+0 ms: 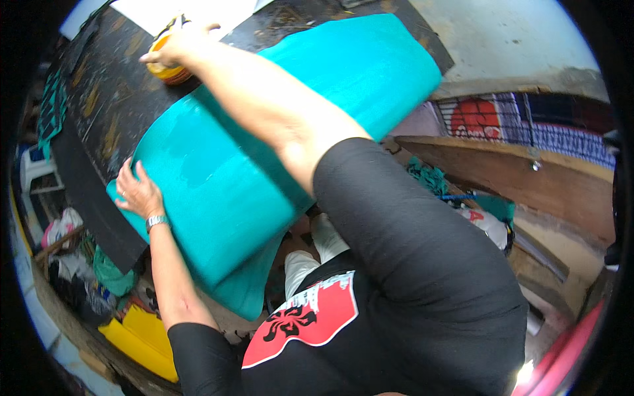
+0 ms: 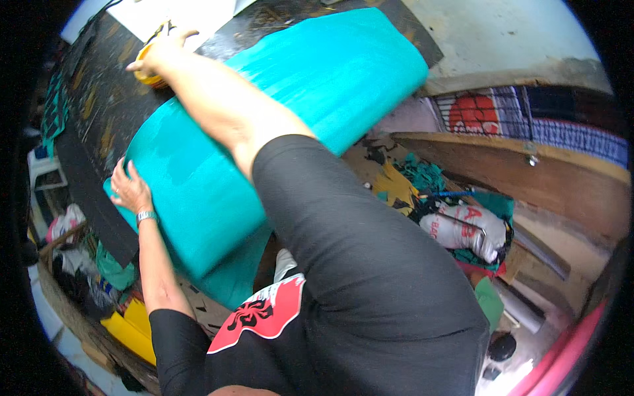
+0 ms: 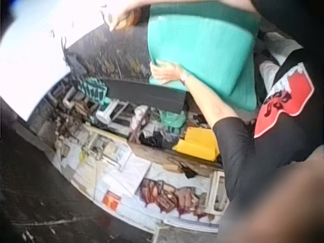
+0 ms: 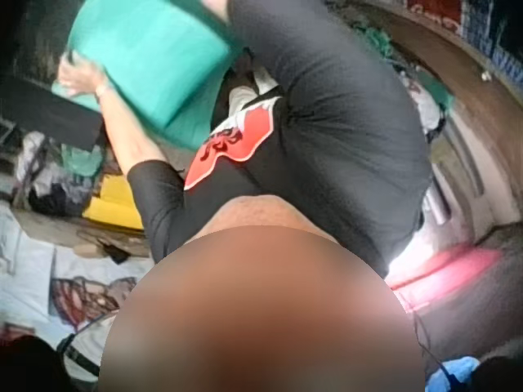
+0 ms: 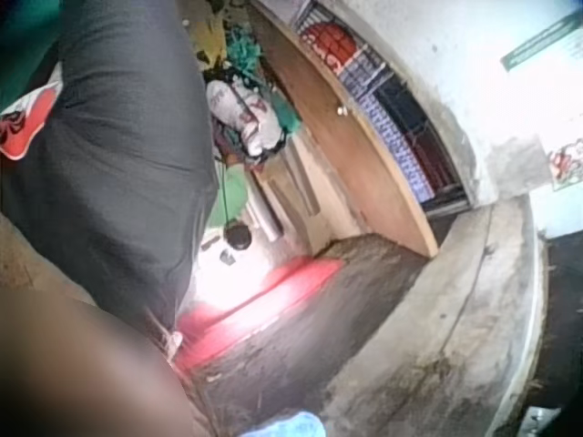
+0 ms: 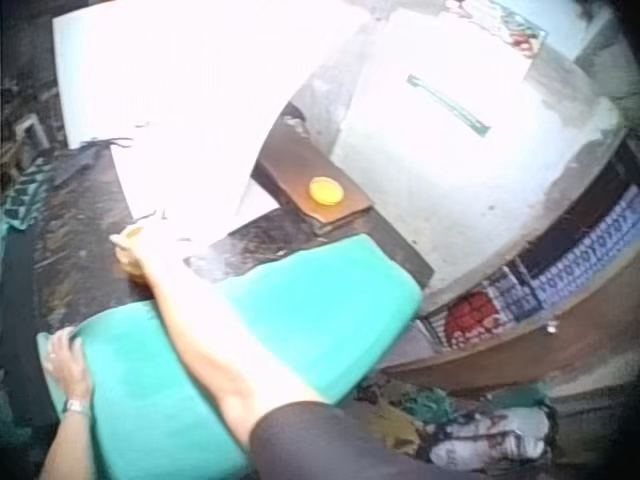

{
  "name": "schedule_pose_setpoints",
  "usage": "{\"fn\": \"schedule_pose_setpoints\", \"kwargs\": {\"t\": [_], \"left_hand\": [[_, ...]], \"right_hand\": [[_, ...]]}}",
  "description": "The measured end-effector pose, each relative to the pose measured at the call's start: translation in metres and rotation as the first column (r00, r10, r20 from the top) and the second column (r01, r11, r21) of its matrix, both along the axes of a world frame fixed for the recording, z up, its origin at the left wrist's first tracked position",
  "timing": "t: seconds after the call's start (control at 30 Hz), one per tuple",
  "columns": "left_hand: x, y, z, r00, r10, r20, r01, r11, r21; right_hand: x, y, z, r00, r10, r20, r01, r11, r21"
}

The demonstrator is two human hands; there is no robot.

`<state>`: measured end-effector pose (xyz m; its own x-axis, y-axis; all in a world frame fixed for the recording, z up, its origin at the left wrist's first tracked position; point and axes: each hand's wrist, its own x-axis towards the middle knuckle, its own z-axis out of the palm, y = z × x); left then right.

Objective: The person applies a yellow paste from a small tub onto a large teal sheet on a workbench, spreading it evenly with their hands. They then wipe the workbench surface and rub their hands together.

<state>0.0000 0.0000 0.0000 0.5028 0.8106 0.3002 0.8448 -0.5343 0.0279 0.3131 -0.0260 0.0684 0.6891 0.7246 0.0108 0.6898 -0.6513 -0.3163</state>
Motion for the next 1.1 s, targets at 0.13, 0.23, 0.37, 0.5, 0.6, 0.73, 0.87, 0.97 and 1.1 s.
{"fn": "schedule_pose_setpoints", "kwargs": {"t": [0.13,0.23,0.37,0.5,0.6,0.73,0.87,0.97,1.1], "left_hand": [[0.002,0.000,0.001,0.999,-0.021,0.038,0.020,1.000,0.008],[0.004,-0.001,0.001,0.999,-0.025,0.036,0.025,1.000,0.009],[0.004,-0.005,0.002,0.999,-0.026,0.035,0.026,1.000,-0.011],[0.004,0.000,0.000,0.999,-0.024,0.031,0.023,1.000,0.011],[0.000,0.003,-0.003,0.999,-0.023,0.028,0.022,0.999,0.031],[0.002,0.004,-0.004,1.000,-0.023,0.014,0.022,0.998,0.052],[0.002,0.006,-0.002,1.000,-0.018,0.008,0.018,0.998,0.055],[0.001,0.007,-0.003,1.000,-0.010,-0.018,0.011,0.998,0.063],[0.000,0.008,-0.006,1.000,-0.008,-0.019,0.009,0.997,0.080]], "right_hand": [[-0.003,-0.021,0.050,0.984,-0.166,-0.065,0.176,0.961,0.214],[-0.005,-0.054,0.066,0.971,-0.134,-0.198,0.144,0.989,0.039],[-0.015,-0.134,0.061,0.711,0.150,-0.687,-0.236,0.971,-0.031],[-0.009,-0.289,0.024,0.492,0.592,-0.638,-0.162,0.783,0.601],[0.009,-0.404,0.006,0.942,0.069,-0.329,0.006,0.975,0.223],[0.053,-0.478,-0.017,0.964,-0.168,0.204,0.231,0.910,-0.343],[0.053,-0.464,-0.030,0.976,0.020,0.219,0.051,0.948,-0.314],[0.015,-0.424,-0.034,0.991,0.063,0.122,-0.035,0.974,-0.223],[-0.062,-0.358,-0.038,0.987,0.142,0.076,-0.134,0.986,-0.095]]}}
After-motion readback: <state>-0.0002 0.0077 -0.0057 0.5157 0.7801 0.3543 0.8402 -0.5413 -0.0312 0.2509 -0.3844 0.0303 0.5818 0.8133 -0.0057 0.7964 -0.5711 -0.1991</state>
